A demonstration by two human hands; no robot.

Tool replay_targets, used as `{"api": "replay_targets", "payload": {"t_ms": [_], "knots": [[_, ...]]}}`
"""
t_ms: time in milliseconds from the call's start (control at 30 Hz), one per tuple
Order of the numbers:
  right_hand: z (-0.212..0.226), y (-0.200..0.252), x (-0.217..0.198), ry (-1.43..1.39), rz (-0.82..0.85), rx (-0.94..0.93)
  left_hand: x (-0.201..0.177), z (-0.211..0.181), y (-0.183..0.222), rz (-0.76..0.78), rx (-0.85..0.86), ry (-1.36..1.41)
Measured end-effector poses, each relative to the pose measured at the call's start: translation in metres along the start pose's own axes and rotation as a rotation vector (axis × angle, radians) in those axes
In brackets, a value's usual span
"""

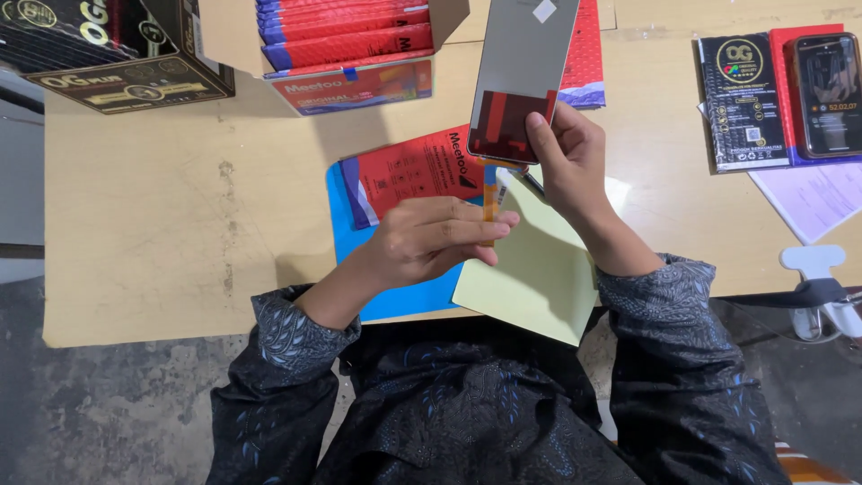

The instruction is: The person removes several smartphone screens from red protective sleeves, peels off plastic films, and writes on labels on the back of the screens.

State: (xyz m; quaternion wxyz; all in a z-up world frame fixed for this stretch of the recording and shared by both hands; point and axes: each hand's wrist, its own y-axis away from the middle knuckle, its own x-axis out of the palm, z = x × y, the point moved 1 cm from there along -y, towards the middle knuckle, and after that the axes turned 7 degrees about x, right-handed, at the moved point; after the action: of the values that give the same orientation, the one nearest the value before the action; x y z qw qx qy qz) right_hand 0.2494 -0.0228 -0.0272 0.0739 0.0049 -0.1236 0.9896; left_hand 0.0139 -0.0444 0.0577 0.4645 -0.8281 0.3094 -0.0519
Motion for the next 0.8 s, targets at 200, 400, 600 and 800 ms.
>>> {"api": "replay_targets", "payload": {"t_ms": [200, 400, 600, 800], "knots": [[-0.012, 0.001, -0.004, -0.013, 0.0, 0.056, -0.004, 0.004, -0.006, 0.032, 0.099, -0.126], [0.018, 0.015, 0.025, -0.276, 0.032, 0.202, -0.013, 0.038, 0.007, 0.127, 0.407, -0.712], [0.021, 0.027, 0.034, -0.455, 0.071, 0.332, -0.009, 0.043, 0.003, 0.004, 0.512, -0.892], [0.025, 0.038, 0.044, -0.496, 0.231, 0.283, -0.007, 0.038, -0.006, -0.095, 0.553, -0.808]]}}
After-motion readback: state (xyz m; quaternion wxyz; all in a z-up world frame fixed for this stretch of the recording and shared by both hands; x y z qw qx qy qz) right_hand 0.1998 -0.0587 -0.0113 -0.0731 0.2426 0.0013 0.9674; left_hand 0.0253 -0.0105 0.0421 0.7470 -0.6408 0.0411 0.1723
